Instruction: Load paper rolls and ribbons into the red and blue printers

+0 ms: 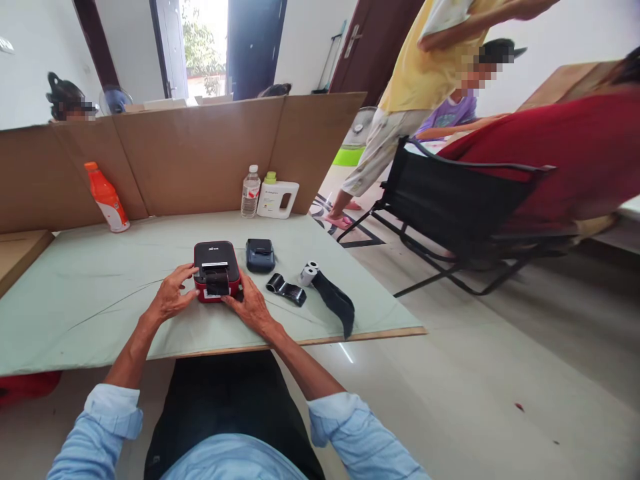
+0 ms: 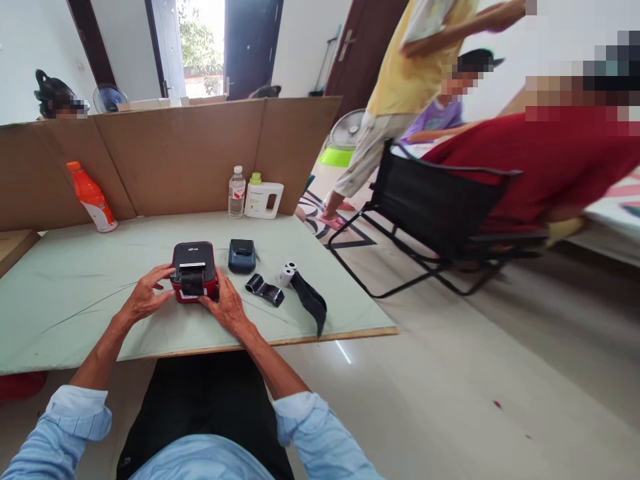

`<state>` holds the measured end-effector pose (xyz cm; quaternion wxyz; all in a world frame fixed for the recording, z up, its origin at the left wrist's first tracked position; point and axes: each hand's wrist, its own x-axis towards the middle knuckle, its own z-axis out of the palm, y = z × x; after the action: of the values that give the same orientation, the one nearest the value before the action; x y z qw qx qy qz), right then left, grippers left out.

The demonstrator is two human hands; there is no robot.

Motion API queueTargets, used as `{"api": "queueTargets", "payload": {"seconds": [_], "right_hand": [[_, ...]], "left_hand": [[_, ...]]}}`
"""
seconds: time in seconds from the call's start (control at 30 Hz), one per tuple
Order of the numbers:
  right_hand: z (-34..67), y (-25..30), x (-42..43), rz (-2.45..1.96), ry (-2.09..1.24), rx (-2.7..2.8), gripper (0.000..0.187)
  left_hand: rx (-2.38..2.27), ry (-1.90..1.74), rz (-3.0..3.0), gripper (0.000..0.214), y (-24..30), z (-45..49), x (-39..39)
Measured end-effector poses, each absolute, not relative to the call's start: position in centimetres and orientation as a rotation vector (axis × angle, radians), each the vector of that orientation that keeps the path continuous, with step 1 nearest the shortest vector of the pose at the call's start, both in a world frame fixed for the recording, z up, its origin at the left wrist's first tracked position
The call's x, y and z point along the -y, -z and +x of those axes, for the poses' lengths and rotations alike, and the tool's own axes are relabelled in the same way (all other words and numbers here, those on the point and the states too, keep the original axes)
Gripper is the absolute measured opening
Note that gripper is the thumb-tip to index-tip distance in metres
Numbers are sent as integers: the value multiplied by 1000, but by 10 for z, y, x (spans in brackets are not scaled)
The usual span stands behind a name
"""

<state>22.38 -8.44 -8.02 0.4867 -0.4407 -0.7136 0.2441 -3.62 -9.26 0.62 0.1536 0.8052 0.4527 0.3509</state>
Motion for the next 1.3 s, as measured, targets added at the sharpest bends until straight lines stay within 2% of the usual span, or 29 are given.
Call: {"api": "queueTargets", "payload": {"seconds": [0.43, 1.03, 1.3], "right_hand": [[223, 87, 79, -1044, -529, 1778, 86], [221, 86, 80, -1064, -526, 1786, 85], [219, 88, 80, -1057, -486, 1781, 83]], "left_hand": [[-1441, -1181, 2460, 46, 2, -19, 99], [-1429, -1058, 2320, 36, -12, -17, 95], [-1276, -960, 2314, 47, -31, -22, 79]]}}
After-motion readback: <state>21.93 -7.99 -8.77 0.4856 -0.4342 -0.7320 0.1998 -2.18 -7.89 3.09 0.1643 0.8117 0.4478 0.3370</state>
